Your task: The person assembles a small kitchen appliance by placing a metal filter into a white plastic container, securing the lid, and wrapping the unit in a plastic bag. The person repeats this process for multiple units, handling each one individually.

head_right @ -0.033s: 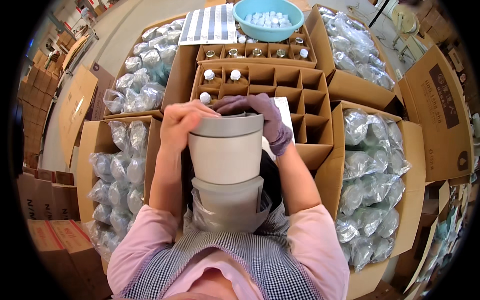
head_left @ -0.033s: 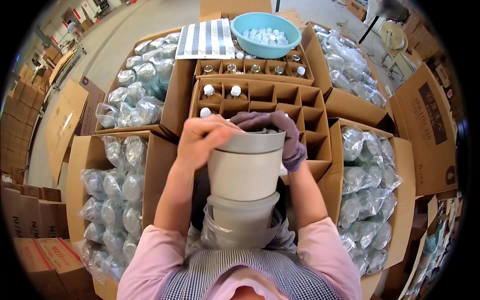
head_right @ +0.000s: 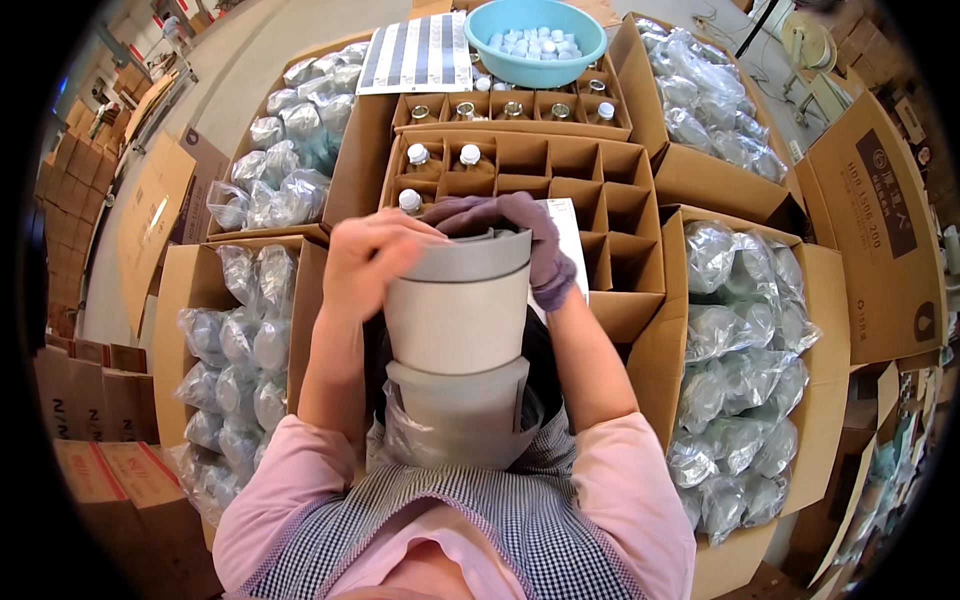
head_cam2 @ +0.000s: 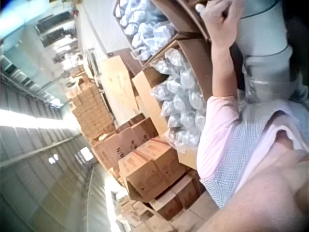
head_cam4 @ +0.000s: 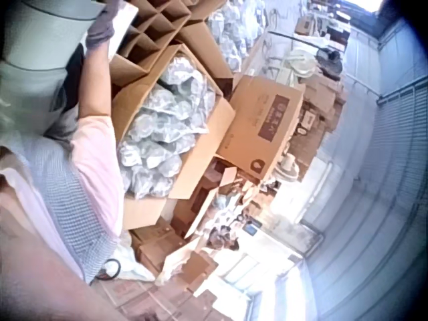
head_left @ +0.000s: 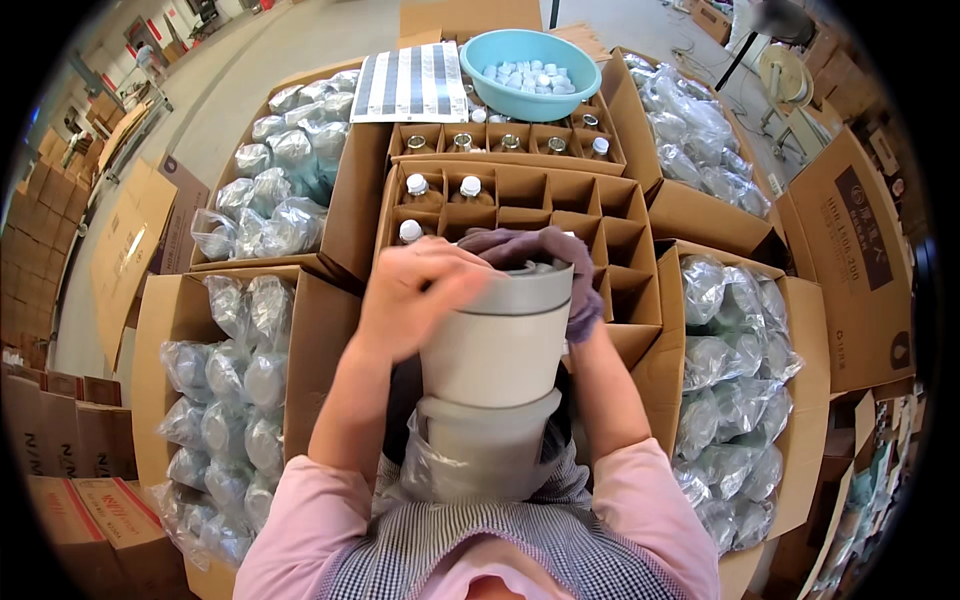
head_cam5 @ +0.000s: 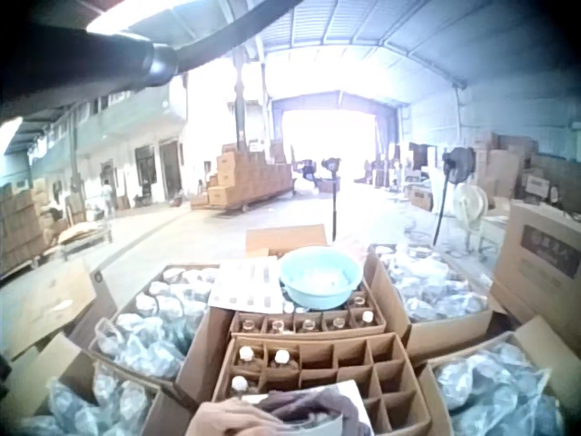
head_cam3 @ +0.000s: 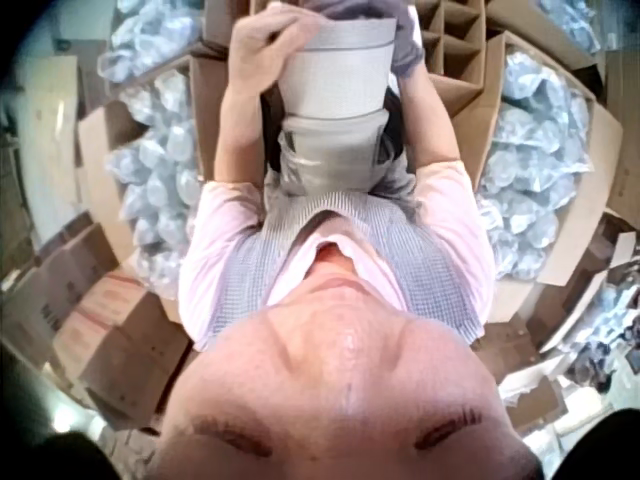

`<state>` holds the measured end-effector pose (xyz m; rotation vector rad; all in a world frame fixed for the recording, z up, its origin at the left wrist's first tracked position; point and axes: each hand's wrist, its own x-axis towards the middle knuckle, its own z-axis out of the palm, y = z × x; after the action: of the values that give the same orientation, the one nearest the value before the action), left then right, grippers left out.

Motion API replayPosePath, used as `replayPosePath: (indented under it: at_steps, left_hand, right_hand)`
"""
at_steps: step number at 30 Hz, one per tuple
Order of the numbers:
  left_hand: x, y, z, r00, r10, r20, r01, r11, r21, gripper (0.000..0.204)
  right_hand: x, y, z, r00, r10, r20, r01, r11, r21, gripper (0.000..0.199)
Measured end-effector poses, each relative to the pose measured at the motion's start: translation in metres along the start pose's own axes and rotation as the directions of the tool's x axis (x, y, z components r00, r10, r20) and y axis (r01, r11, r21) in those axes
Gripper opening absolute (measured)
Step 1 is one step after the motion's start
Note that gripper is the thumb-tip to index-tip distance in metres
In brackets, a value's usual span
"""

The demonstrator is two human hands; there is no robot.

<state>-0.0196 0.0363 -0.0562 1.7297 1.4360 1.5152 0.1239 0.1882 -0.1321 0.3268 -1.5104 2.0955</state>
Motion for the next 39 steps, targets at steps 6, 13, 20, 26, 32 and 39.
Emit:
replayPosePath:
  at_steps: [6, 13, 20, 26, 32, 39]
  left_hand:
    - [-0.002, 0.038, 0.014, 0.998, 0.035, -0.046, -0.019, 0.954, 0.300, 0.015]
    - [-0.005, -0.066, -0.016, 0.979, 0.205, 0.004, -0.157, 0.766, -0.624, 0.048]
    - [-0.014, -0.013, -0.006, 1.000, -0.020, -0.011, 0.016, 0.966, -0.257, 0.016]
    - [-0.008, 0.017, -0.006, 0.989, 0.151, 0.005, -0.150, 0.983, 0.109, 0.008]
    - [-0.003, 0.045, 0.017, 0.993, 0.115, 0.039, -0.119, 0.867, 0.484, 0.009]
    - [-0.005, 0.033, 0.006, 0.999, 0.007, 0.033, -0.016, 0.962, 0.274, 0.015]
  right_hand:
    - [0.009, 0.010, 0.029, 0.980, -0.193, -0.043, 0.197, 0.972, 0.125, 0.049]
    - [0.004, -0.061, 0.056, 0.977, 0.051, -0.207, -0.163, 0.807, -0.568, 0.043]
    - [0.005, -0.019, 0.019, 0.944, -0.315, 0.100, 0.330, 0.876, -0.352, 0.040]
    - [0.004, -0.045, 0.035, 0.986, 0.102, -0.130, -0.138, 0.945, -0.298, 0.057]
    - [0.001, -0.051, 0.037, 0.998, 0.000, -0.069, -0.043, 0.785, -0.618, 0.042]
    - [-0.006, -0.052, 0.059, 0.967, -0.003, -0.253, -0.137, 0.835, -0.532, 0.034]
